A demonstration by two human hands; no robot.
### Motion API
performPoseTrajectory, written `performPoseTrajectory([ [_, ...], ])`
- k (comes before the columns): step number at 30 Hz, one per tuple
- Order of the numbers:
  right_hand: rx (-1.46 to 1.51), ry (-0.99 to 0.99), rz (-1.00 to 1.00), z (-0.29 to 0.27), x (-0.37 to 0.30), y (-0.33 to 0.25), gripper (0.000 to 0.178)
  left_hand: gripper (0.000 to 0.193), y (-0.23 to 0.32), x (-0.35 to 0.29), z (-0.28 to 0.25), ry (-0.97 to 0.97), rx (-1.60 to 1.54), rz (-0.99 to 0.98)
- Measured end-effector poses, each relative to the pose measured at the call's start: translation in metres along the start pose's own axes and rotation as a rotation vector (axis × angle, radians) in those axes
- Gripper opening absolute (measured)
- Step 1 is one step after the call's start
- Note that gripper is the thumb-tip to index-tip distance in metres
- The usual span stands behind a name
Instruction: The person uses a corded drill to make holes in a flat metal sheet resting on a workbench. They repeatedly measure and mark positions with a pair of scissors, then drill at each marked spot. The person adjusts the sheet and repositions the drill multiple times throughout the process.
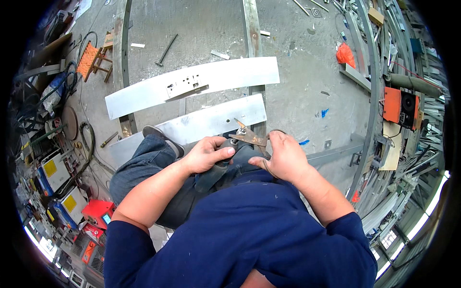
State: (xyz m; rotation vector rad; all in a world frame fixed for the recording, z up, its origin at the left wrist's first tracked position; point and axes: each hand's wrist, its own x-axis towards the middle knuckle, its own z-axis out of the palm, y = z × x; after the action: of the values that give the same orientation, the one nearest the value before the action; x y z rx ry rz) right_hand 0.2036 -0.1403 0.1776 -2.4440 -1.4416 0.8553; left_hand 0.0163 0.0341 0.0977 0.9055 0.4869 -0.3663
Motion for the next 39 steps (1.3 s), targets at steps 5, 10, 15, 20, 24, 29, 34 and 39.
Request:
performPoseTrajectory([
  [5,-0.063,-0.068,0.095,0.006,-0.001,-0.003,0.061,0.043,-0.002,0.001,-0.002,-0.005,0.008,-0.02],
  [10,0.151,-0.319,0.193,-0.001,0.003,0.0,0.065,0.042,0.004,0.0,0.0,-0.011,-0.014,-0.025],
  [15,0.242,-0.303,0.139,-0.003,0.002,0.006,0.069,0.05,0.003,-0.001,-0.007,-0.055,-0.13,-0.056],
  [20,0.075,-0.055,0.019,0.006,-0.005,0.007,0.071,0.037,0.002,-0.001,-0.001,-0.003,-0.112,-0.026],
  [24,-0.01,0.033,0.007,0.009,-0.004,0.001,0.07,0.036,0.0,0.001,0.0,0.046,-0.051,0.003],
  [29,-0.084,0.059,-0.025,0.008,0.001,-0.002,0.067,0.036,0.004,0.0,0.003,0.074,-0.029,-0.02],
  [34,-0.084,-0.101,0.098,0.009,0.004,-0.005,0.062,0.035,0.007,-0.001,0.003,0.082,0.011,-0.031],
  [39,0.057,-0.254,0.204,0.007,0.007,0.001,0.06,0.039,0.005,-0.001,-0.001,0.054,0.05,0.003],
])
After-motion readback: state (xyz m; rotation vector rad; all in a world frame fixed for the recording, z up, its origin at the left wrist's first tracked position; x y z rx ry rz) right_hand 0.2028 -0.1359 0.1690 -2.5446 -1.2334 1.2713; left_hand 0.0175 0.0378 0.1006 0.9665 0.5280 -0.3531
